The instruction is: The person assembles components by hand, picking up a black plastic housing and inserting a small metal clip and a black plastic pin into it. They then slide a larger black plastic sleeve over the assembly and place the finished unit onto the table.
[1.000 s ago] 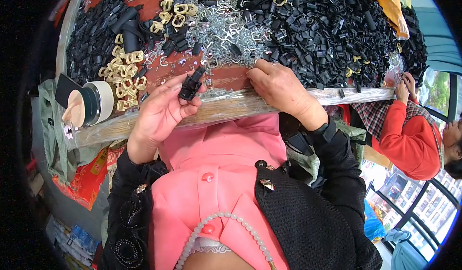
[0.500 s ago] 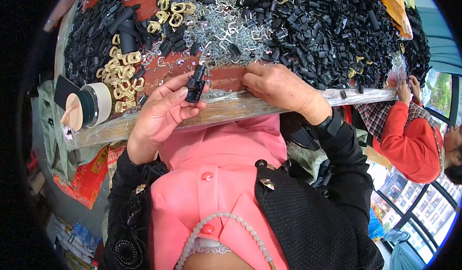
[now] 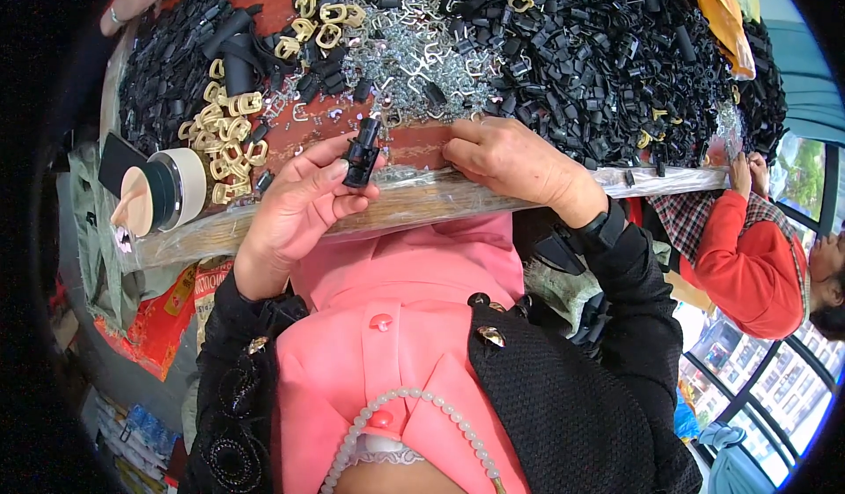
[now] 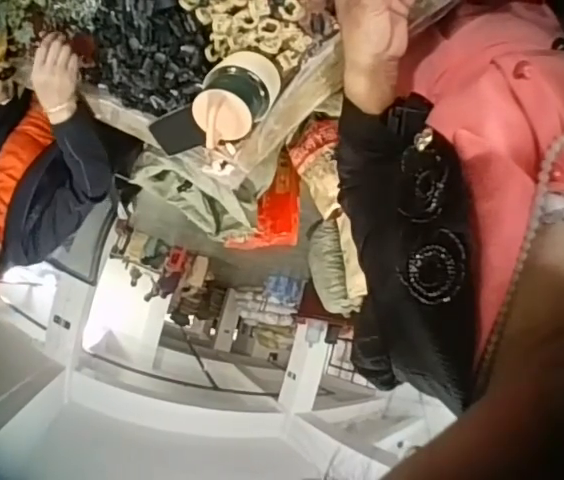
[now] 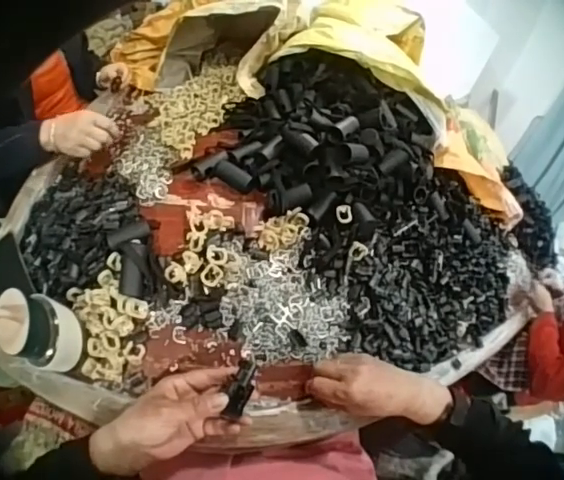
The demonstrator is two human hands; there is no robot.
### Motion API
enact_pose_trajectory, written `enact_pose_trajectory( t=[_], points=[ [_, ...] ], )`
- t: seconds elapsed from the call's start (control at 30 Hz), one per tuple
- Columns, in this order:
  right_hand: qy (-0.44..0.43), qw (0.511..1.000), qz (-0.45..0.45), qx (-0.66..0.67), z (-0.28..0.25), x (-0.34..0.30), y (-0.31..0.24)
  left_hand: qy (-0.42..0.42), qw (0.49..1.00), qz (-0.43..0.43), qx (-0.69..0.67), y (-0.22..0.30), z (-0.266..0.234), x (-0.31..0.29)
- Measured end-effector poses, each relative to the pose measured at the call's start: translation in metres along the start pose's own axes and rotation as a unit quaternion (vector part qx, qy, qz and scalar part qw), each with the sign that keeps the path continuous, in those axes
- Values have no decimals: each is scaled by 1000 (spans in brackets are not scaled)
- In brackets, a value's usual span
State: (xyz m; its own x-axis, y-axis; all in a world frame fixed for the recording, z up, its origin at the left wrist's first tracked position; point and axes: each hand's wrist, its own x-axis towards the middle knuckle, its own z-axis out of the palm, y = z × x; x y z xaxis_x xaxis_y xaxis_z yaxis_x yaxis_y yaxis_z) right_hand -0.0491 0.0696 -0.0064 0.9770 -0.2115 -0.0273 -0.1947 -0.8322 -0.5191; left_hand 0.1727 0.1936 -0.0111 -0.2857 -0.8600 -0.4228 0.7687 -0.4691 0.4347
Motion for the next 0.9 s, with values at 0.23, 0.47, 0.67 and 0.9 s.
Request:
enact_pose_trajectory(
  t=[0.23,0.47,0.67,0.9],
  points=[
    [35,999,24,20,4,1,-1,1,1000,-3,-4,1,0,0],
    [77,984,115,114,-2,6,-12,10,1000,-5,15,0,-3,3],
    [96,839,218,490,11,6,-25,-44,998,-14,38,-5,7,4],
    [90,765,217,600,12,21,-38,-88,993,-43,68,-4,10,6]
  ],
)
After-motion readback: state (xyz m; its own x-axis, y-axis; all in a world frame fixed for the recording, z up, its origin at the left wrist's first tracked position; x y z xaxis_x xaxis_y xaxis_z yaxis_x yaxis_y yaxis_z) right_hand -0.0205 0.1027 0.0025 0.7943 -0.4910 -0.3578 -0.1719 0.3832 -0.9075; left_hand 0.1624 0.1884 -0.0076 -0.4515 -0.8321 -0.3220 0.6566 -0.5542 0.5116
